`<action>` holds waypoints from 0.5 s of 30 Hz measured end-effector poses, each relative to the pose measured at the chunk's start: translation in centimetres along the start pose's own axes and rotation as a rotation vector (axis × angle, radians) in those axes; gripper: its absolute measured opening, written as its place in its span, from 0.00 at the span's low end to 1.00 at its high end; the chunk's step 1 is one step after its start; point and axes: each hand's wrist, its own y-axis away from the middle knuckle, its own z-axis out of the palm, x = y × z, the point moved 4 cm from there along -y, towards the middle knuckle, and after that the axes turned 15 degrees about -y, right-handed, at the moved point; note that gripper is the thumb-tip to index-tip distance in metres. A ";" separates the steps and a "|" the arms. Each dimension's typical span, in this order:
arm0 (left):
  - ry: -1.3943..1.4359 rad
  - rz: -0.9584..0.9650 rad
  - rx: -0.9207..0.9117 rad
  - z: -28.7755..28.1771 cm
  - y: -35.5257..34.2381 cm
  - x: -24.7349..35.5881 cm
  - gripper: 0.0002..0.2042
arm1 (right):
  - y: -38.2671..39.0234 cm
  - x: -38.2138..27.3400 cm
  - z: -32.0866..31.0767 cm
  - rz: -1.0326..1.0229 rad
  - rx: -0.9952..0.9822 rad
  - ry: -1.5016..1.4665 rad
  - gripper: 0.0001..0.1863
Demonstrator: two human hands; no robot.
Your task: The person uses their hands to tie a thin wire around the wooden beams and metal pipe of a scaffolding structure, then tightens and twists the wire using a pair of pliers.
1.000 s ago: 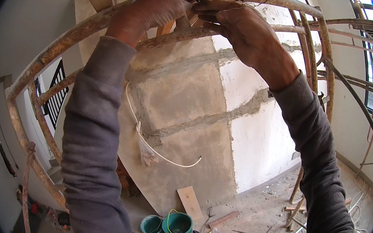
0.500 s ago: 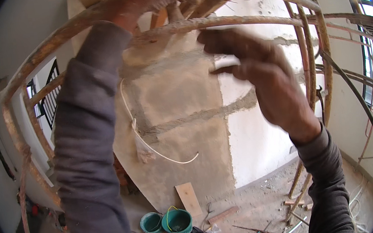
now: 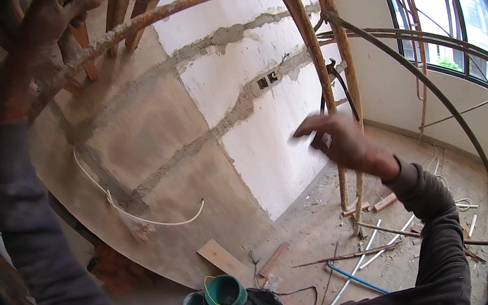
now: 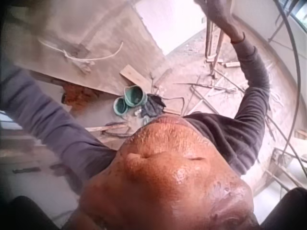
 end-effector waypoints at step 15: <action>-0.243 0.247 0.257 1.5 -3.8 -0.5 0.10 | 8.4 27.8 -9.1 0.469 0.479 -0.429 0.15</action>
